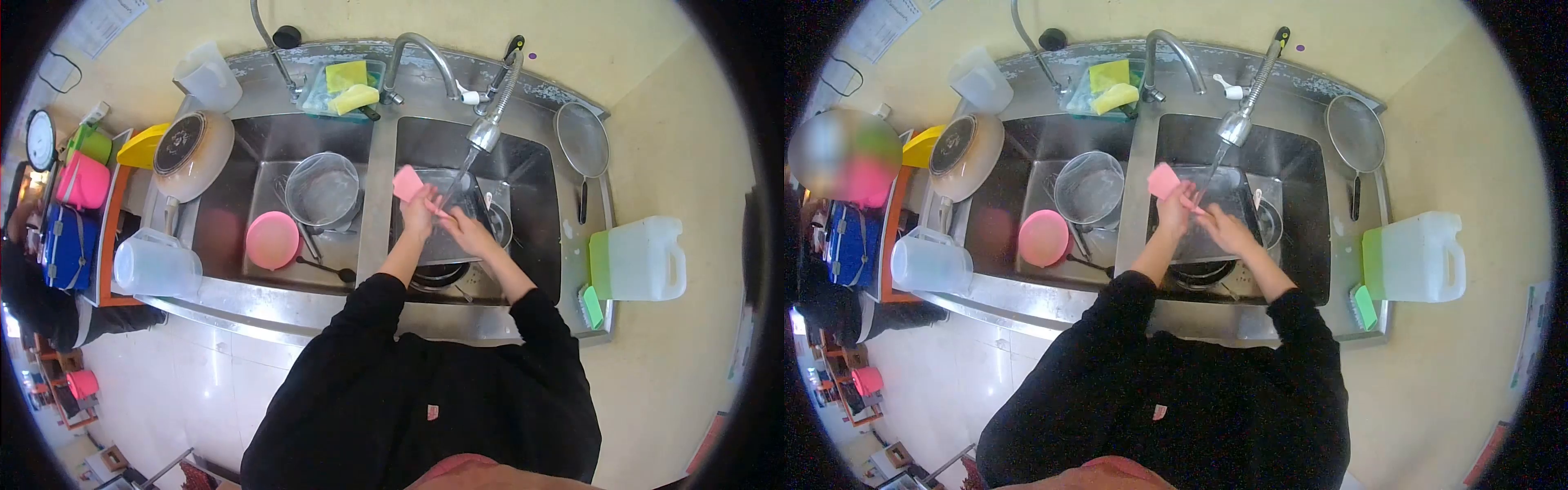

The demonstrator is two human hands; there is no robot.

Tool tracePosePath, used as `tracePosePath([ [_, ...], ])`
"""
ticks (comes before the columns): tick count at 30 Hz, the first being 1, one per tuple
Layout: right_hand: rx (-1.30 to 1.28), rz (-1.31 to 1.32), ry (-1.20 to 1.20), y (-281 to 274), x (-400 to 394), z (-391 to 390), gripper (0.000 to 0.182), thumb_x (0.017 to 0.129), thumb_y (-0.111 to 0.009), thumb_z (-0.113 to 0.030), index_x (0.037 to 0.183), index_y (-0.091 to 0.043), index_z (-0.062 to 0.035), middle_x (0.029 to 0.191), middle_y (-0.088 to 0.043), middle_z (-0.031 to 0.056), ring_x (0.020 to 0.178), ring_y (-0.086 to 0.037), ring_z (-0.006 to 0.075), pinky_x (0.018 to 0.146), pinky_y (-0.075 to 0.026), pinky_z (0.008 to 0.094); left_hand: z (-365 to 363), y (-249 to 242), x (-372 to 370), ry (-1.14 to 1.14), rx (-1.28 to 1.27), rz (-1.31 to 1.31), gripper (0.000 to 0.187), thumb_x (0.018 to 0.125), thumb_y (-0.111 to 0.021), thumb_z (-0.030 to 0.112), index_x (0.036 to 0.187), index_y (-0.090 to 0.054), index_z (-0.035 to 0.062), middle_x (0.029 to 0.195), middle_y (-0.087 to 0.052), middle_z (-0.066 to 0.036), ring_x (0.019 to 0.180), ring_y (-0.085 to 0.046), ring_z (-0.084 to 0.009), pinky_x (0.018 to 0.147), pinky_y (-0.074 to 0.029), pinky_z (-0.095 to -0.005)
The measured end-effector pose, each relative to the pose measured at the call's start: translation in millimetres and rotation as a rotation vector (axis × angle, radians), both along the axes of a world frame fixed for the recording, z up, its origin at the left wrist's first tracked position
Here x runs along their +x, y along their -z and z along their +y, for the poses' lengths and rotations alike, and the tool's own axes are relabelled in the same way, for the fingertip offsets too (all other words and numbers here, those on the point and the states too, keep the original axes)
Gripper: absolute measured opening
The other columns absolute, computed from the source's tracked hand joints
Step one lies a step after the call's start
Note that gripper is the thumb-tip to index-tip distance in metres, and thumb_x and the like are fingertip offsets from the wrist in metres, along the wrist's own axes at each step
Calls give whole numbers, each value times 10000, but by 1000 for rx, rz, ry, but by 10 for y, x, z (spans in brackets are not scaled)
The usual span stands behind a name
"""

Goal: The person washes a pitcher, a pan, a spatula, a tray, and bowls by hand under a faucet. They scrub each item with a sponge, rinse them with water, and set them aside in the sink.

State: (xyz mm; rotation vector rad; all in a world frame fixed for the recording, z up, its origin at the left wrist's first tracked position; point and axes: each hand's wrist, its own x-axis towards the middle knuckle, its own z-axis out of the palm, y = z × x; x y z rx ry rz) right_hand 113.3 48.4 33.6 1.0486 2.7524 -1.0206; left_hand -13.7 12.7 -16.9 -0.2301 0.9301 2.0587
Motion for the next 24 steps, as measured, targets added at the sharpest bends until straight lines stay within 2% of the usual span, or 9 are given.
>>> tracePosePath([
  [2,80,-188,10,-264,203,5,348,885,-401,-409,973,-489,-84,783,-599,233,770,-560,437,674,-443,493,-57,341,34,58,-102,290,174,739,-638,19,875,-530,2,778,-593,-69,662,-594,-170,634,-489,-265],
  [5,128,-223,-27,-348,455,-43,348,905,-351,-407,975,-501,-101,766,-586,236,778,-565,414,672,-436,493,-108,247,352,-47,-103,350,228,711,-659,-23,893,-521,-10,817,-604,-88,703,-599,-172,624,-493,-284],
  [8,225,-267,-28,-444,514,-121,361,902,-358,-401,931,-507,-74,746,-602,216,707,-581,409,630,-453,504,-66,326,432,-52,-8,266,221,727,-664,12,906,-534,-3,823,-609,-79,724,-600,-166,631,-487,-273],
  [11,288,-296,6,-492,485,-306,323,895,-391,-363,895,-503,-59,723,-602,210,656,-593,385,579,-463,489,22,458,409,-114,-332,292,241,775,-645,122,937,-524,-9,892,-597,-110,778,-602,-195,648,-492,-308],
  [13,350,-255,18,-443,508,-377,239,877,-445,-295,883,-484,-59,724,-594,191,617,-588,369,538,-464,459,14,534,303,-57,-210,-266,304,804,-613,203,980,-505,-20,941,-576,-133,830,-593,-230,703,-488,-339],
  [16,470,-122,82,-222,584,-439,158,841,-512,-208,863,-460,-61,698,-576,180,587,-586,347,495,-465,425,-67,348,159,113,-170,-523,392,838,-559,276,1054,-470,-39,1025,-541,-176,912,-574,-275,791,-471,-383],
  [20,681,81,64,101,770,-346,150,812,-550,-153,835,-430,-67,672,-549,180,574,-585,328,470,-462,389,-151,387,-52,630,112,-194,332,893,-455,227,1008,-516,-79,1082,-540,-199,992,-548,-257,828,-456,-337],
  [21,657,95,65,155,755,-334,164,819,-543,-180,852,-432,-64,677,-554,179,582,-586,335,476,-462,397,-143,329,-36,599,173,-155,341,862,-490,200,1052,-489,-83,1038,-564,-205,904,-591,-276,797,-484,-382],
  [24,541,132,60,161,625,-274,233,838,-523,-265,895,-443,-55,706,-570,188,614,-587,359,501,-458,425,-213,104,3,388,-27,199,348,854,-527,258,901,-580,-83,812,-624,-156,715,-609,-235,677,-490,-333],
])
